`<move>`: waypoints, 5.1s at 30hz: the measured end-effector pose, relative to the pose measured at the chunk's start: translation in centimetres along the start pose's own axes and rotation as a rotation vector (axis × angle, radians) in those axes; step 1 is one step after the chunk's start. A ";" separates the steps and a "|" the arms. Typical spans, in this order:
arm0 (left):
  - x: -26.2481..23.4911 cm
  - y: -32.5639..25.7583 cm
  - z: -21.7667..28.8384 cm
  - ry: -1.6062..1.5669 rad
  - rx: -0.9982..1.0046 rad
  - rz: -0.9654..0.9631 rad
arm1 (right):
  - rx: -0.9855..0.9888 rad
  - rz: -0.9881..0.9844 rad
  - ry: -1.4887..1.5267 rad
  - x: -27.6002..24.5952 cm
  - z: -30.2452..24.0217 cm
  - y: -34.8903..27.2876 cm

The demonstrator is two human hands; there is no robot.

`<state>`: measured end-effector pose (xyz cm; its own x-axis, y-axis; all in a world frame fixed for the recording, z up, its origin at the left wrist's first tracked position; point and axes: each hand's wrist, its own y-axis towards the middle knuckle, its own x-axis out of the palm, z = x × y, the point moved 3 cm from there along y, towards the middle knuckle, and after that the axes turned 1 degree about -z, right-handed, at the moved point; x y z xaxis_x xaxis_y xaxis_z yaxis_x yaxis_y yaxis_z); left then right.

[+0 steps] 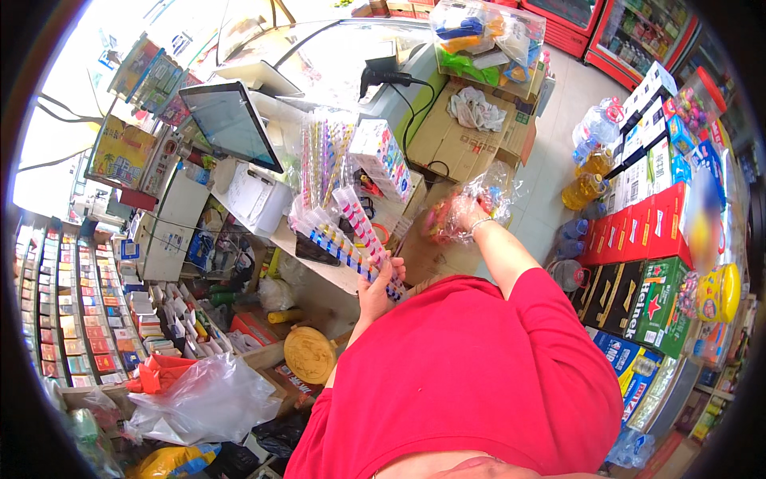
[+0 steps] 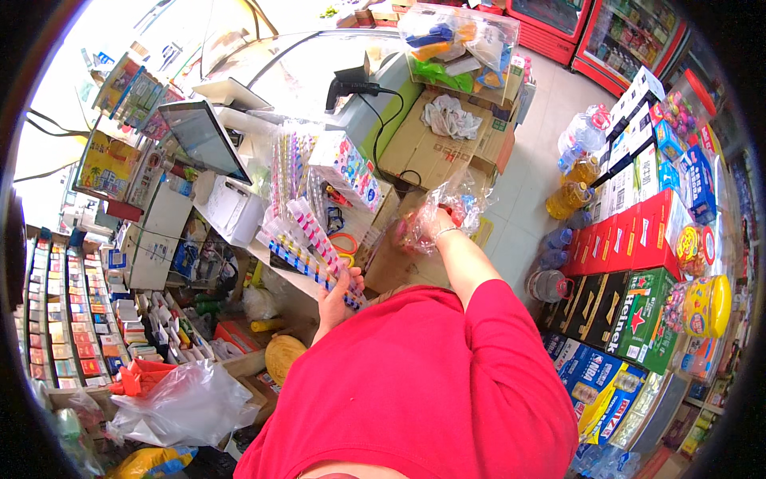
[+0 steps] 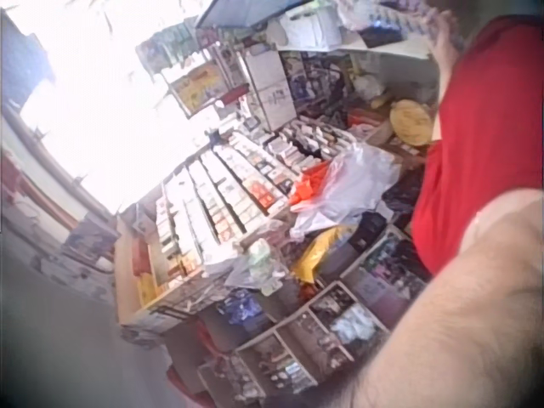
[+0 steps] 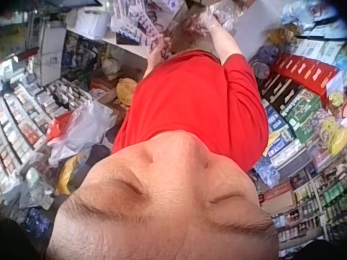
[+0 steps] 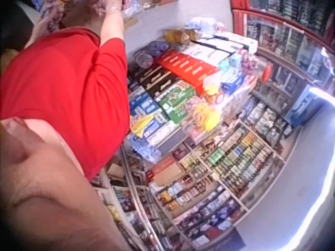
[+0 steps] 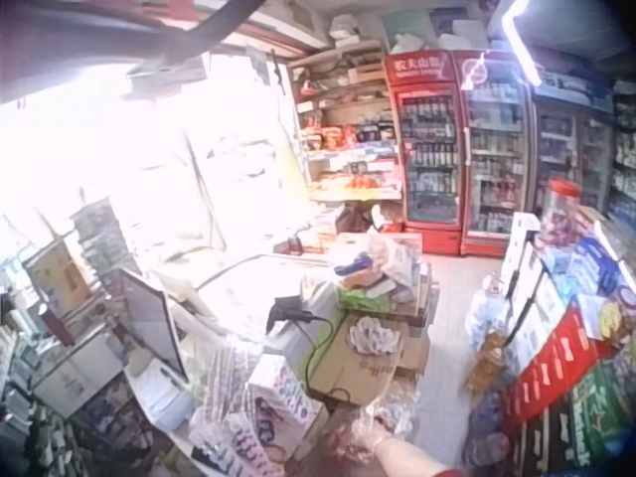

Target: The person attaches colorful decorative toppers to several pens by hand and uses scissors to cut plastic packaging at a store counter.

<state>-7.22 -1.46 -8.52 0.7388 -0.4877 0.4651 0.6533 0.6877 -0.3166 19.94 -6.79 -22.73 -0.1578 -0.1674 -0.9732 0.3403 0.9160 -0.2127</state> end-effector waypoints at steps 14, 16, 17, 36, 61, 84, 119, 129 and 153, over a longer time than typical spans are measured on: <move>1.5 1.0 -0.1 -0.128 -0.030 -0.054 | 0.279 0.761 0.661 -17.7 5.6 -11.9; 2.7 1.4 0.8 -0.099 -0.058 -0.104 | 0.482 0.914 1.107 -18.3 6.3 -14.6; 3.7 1.4 1.2 -0.110 -0.082 -0.164 | 0.476 0.987 1.330 -17.8 6.3 -15.5; 12.7 1.8 2.3 -0.162 -0.073 -0.437 | 0.160 1.200 1.402 -18.2 -7.1 -16.9; 10.3 3.1 4.1 -0.167 0.167 -0.239 | -0.300 1.006 1.706 -24.3 -8.3 -15.8; 10.3 3.6 9.8 -0.004 0.586 -0.163 | -0.047 0.958 0.597 -22.9 -6.7 -17.7; 9.7 3.0 10.7 0.318 0.606 -0.347 | 0.069 0.510 1.370 -21.4 -7.2 -18.3; 10.4 2.8 10.8 0.434 0.656 -0.360 | -0.073 0.608 1.159 -20.5 -6.9 -18.0; 9.6 2.2 9.2 0.252 0.526 -0.452 | -0.252 0.402 1.368 -16.4 -6.6 -15.8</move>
<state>-0.21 0.38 2.87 0.4730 -0.8499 0.2323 0.7842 0.5263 0.3287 11.04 -16.09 -2.79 -0.8875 0.4525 -0.0873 0.4275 0.8790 0.2112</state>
